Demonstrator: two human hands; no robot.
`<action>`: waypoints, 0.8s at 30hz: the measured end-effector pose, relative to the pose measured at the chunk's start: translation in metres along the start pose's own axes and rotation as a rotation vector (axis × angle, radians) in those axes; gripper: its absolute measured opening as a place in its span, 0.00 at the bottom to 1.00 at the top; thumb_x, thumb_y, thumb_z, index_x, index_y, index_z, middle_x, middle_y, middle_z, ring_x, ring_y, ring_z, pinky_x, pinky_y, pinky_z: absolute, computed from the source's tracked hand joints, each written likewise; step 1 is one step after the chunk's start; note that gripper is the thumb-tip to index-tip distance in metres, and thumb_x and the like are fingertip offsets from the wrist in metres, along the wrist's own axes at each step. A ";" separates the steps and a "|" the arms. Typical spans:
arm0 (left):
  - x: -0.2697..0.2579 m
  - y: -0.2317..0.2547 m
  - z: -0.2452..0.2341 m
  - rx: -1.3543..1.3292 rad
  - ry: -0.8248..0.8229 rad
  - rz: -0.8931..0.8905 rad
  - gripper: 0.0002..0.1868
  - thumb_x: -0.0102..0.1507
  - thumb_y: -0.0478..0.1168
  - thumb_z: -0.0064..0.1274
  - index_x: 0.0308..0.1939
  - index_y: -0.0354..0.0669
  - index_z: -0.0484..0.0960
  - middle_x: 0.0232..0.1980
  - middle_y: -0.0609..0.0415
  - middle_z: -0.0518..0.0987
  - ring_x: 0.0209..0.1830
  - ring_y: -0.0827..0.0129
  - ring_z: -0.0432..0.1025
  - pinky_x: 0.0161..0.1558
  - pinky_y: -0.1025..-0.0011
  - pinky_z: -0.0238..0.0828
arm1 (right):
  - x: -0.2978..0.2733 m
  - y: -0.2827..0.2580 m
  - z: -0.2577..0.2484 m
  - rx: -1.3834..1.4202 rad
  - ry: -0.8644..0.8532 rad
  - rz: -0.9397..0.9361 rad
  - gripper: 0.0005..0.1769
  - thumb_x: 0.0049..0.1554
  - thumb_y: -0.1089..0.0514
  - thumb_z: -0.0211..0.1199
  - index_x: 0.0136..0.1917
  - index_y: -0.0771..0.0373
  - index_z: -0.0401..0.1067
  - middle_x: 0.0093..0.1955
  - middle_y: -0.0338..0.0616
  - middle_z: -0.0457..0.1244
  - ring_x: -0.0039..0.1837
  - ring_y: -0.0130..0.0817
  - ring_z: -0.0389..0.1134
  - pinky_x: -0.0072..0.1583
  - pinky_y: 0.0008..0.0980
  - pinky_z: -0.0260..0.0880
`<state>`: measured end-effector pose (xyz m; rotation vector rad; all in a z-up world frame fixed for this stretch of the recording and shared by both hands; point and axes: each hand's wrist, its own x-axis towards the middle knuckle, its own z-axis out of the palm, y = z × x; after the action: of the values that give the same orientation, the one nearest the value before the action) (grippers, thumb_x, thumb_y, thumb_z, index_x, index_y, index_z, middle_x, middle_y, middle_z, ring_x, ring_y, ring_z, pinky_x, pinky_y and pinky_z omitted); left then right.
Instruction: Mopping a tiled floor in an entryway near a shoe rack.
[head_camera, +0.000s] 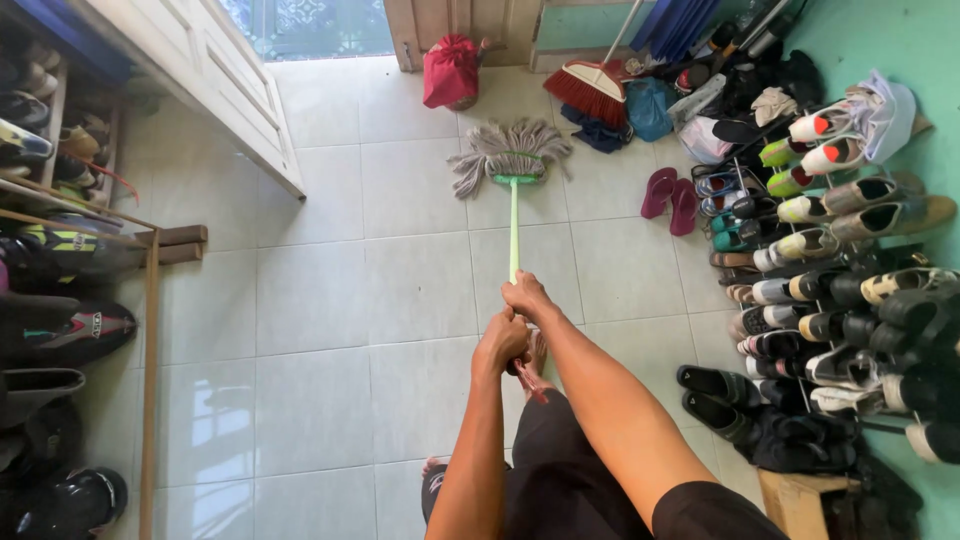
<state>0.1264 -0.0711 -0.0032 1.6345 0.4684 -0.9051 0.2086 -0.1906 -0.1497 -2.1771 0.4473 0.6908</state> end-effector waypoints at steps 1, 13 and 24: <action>0.032 0.010 0.009 -0.006 0.007 -0.010 0.23 0.68 0.41 0.34 0.67 0.41 0.65 0.25 0.45 0.77 0.17 0.60 0.70 0.21 0.60 0.65 | 0.008 -0.017 -0.023 -0.003 -0.013 0.000 0.27 0.56 0.54 0.54 0.65 0.73 0.66 0.45 0.59 0.69 0.45 0.45 0.71 0.48 0.42 0.70; 0.164 0.186 0.061 -0.048 0.117 -0.076 0.23 0.72 0.44 0.30 0.71 0.47 0.61 0.31 0.45 0.76 0.20 0.61 0.71 0.23 0.60 0.69 | 0.157 -0.078 -0.176 -0.039 -0.142 0.068 0.40 0.58 0.53 0.48 0.82 0.61 0.48 0.47 0.61 0.70 0.48 0.52 0.72 0.49 0.48 0.73; 0.129 0.085 0.112 -0.186 0.151 0.050 0.31 0.70 0.39 0.31 0.79 0.49 0.56 0.26 0.55 0.69 0.17 0.70 0.61 0.23 0.65 0.64 | 0.101 0.006 -0.139 0.040 -0.119 0.031 0.45 0.57 0.52 0.50 0.84 0.57 0.40 0.56 0.57 0.68 0.51 0.46 0.71 0.52 0.45 0.74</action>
<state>0.2330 -0.2208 -0.0528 1.5424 0.5957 -0.6822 0.3305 -0.3106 -0.1396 -2.0824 0.4299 0.8164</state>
